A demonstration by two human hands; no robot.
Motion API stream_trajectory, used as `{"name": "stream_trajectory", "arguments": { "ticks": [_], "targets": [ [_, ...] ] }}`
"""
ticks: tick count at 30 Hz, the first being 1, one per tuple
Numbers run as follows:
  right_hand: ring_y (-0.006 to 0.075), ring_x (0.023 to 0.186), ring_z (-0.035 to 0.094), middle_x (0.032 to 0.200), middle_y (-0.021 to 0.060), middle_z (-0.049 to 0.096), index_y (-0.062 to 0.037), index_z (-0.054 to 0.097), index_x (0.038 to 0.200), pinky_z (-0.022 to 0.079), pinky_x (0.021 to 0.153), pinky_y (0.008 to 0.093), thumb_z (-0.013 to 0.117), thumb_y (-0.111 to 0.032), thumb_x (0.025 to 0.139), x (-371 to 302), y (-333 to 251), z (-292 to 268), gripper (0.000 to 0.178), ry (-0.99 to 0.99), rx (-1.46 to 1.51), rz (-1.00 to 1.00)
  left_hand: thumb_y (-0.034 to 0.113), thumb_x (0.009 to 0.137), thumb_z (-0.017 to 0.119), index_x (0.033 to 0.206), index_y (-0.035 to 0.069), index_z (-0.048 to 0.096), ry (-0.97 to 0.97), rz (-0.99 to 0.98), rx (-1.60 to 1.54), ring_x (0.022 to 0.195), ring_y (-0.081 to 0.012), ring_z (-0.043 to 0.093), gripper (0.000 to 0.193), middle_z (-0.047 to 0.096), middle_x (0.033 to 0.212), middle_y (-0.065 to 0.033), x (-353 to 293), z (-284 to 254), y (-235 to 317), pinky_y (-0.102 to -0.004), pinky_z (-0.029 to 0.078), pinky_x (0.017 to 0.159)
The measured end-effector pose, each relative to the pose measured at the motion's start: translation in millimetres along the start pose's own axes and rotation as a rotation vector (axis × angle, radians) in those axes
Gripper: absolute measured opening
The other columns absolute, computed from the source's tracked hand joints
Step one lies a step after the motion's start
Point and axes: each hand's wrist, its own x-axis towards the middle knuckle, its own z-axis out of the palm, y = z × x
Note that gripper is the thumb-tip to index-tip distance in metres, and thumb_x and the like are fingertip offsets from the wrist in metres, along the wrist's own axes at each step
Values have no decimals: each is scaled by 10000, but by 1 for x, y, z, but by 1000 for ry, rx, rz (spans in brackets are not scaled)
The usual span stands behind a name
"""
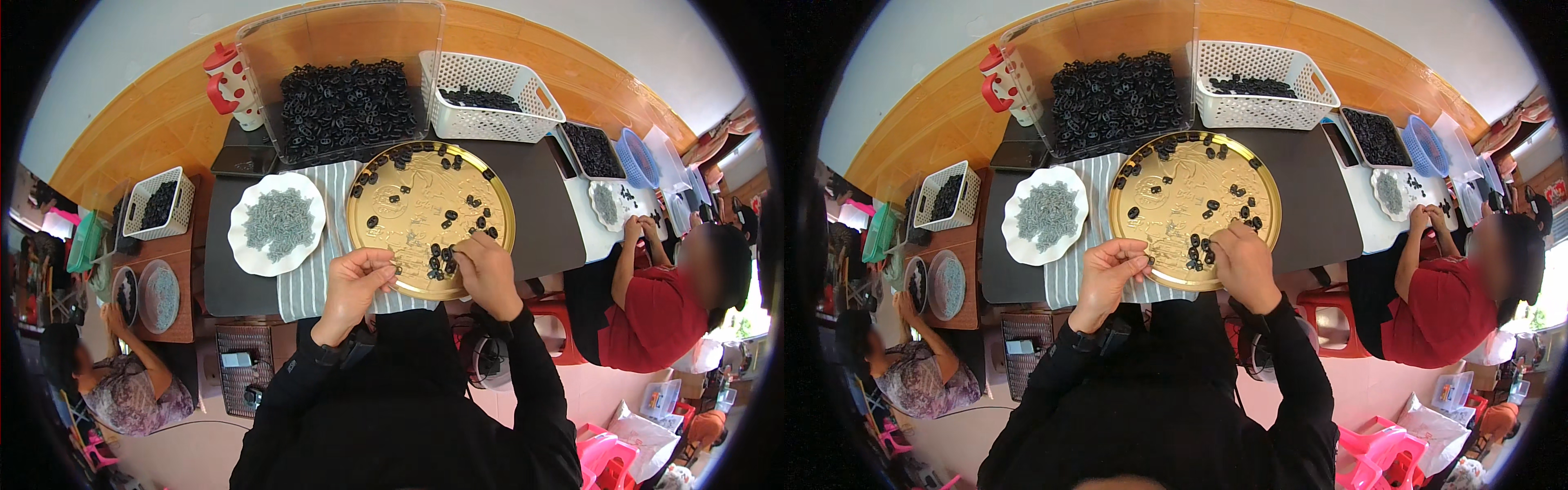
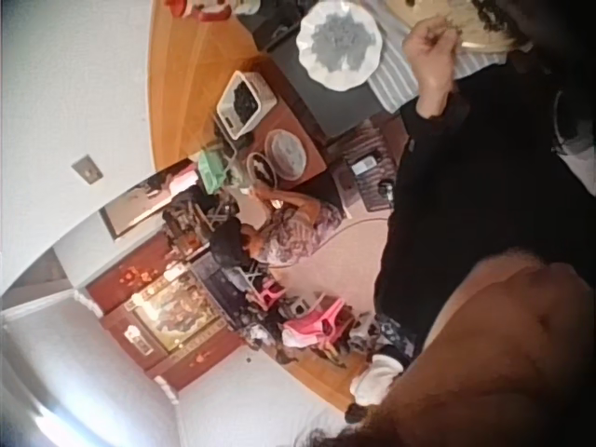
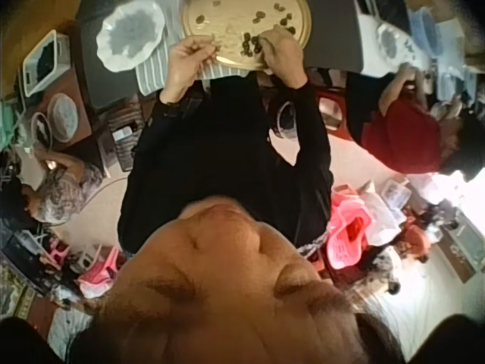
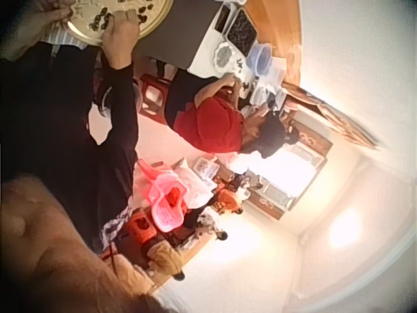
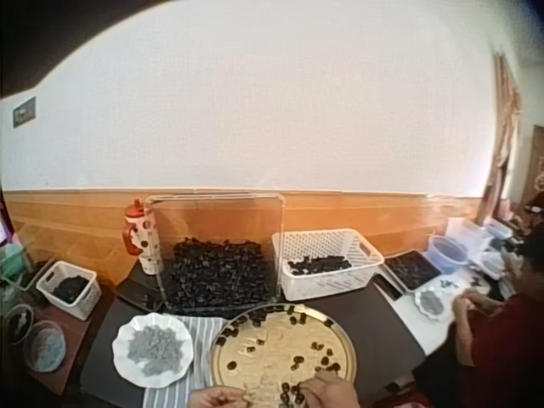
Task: The person picks up a black plastic piece from a tray and a small grey pin from a plate, then joins them together by hand. They repeat this process, placing each assembled component back onto the tray.
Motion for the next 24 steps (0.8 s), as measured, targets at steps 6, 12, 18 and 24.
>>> {"name": "stream_trajectory", "arguments": {
  "ticks": [6,12,18,24],
  "targets": [
    [333,772,574,794,156,532,-44,676,874,476,664,401,631,-51,731,20,0,11,150,-99,-154,-139,-69,851,615,1074,-55,628,-38,-5,1,707,-110,622,224,667,825,-82,0,-2,-2,-225,501,608],
    [328,818,557,849,172,523,-23,674,891,484,677,393,598,-31,658,18,4,11,245,-196,-279,-270,-64,856,611,1088,-45,627,-49,-22,-1,709,-92,605,233,662,824,-63,-1,-4,-3,-218,497,614],
    [301,839,554,840,161,525,20,610,783,491,678,370,583,-61,680,16,-3,11,134,-232,-352,-395,-62,852,617,1079,-49,633,-51,-11,-17,697,-111,615,228,662,811,-75,0,-5,-7,-223,489,607],
    [306,772,557,792,147,524,15,564,770,481,692,382,610,-76,718,10,-2,14,114,-272,-414,-406,-52,853,620,1078,-42,638,-64,-11,-22,709,-110,621,225,664,816,-72,-1,-4,-7,-223,488,608]
  ]
}}
